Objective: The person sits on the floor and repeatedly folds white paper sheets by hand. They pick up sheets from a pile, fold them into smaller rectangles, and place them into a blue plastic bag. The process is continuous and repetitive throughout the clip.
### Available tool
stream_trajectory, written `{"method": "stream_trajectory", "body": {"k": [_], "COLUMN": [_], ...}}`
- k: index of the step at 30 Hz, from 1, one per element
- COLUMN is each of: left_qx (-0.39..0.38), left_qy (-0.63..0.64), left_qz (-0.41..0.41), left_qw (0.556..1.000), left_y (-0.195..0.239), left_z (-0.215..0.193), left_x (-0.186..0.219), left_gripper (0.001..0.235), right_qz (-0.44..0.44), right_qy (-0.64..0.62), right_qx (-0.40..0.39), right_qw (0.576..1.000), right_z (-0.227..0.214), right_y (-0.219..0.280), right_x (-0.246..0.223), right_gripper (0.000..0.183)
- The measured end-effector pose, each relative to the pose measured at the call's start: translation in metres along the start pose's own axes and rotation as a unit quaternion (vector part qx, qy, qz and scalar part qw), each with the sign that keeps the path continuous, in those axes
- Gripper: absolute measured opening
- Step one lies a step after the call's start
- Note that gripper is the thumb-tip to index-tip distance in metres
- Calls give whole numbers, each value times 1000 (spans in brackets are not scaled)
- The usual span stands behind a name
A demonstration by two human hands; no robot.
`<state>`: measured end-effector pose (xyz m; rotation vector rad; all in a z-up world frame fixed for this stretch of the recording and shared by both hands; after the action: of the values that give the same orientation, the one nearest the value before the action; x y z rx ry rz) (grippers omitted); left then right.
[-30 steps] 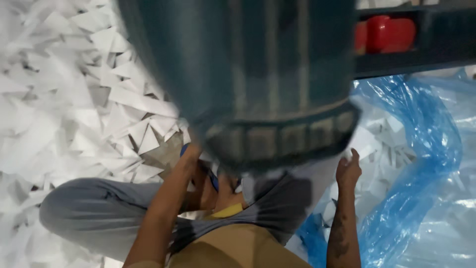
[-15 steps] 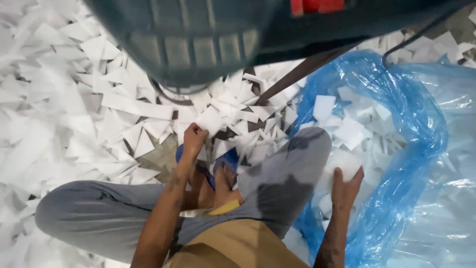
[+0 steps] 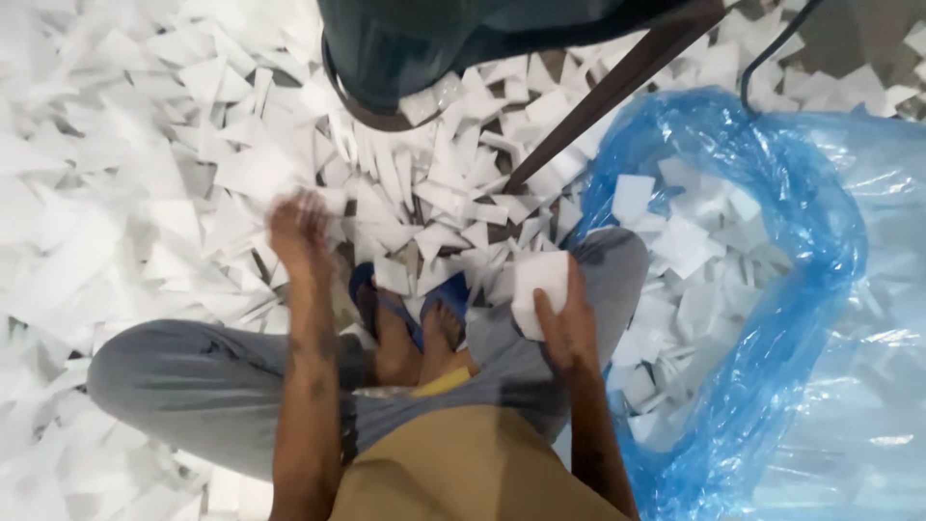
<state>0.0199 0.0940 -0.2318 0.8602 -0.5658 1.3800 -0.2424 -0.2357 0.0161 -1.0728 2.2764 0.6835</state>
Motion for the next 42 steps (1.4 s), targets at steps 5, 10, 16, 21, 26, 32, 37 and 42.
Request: {"method": "stream_trajectory", "body": {"k": [5,10,16,21,26,32,37,42], "left_qx": [-19,-176,-187,3,74,-116,-203,-148], "left_qy": [6,-597,-588,-422,-86,196,249,111], "left_qz": [-135,52,81,11,-173,-275,-243,-281], "left_qw": [991,781,783,906,978,934,915,942], "left_y": [-27,-21,-31,-24,24,110,145,174], "left_z": [19,57,55,25,37,121,160,186], "left_x": [-36,-98,-108,-85,-65,-20,29,47], "left_gripper": [45,88,68,35,43,24,51,65], "right_qz": [-2,-1,-56,-57,-166,-19,-81,-55], "right_qy": [-45,-38,-1,-40,-63,-110,-215,-200], "right_qx": [21,23,44,20,5,-37,-18,-21], "right_qw": [999,999,997,997,984,993,973,978], "right_z": [5,20,28,36,41,57,54,57], "right_y": [-1,0,2,2,-10,-5,13,24], "right_x": [27,47,52,45,-8,-61,-92,-100], "right_gripper": [62,60,64,62,63,77,82,79]}}
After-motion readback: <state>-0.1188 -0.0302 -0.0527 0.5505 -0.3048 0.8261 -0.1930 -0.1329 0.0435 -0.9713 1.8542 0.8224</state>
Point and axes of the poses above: each hand's wrist, its own y-axis away from the middle knuckle, its own z-axis out of the palm, x = y × z, the point moved 4 cm from there along -y, towards the middle knuckle, and after that the axes turned 10 degrees about y, right-handed, at the moved point
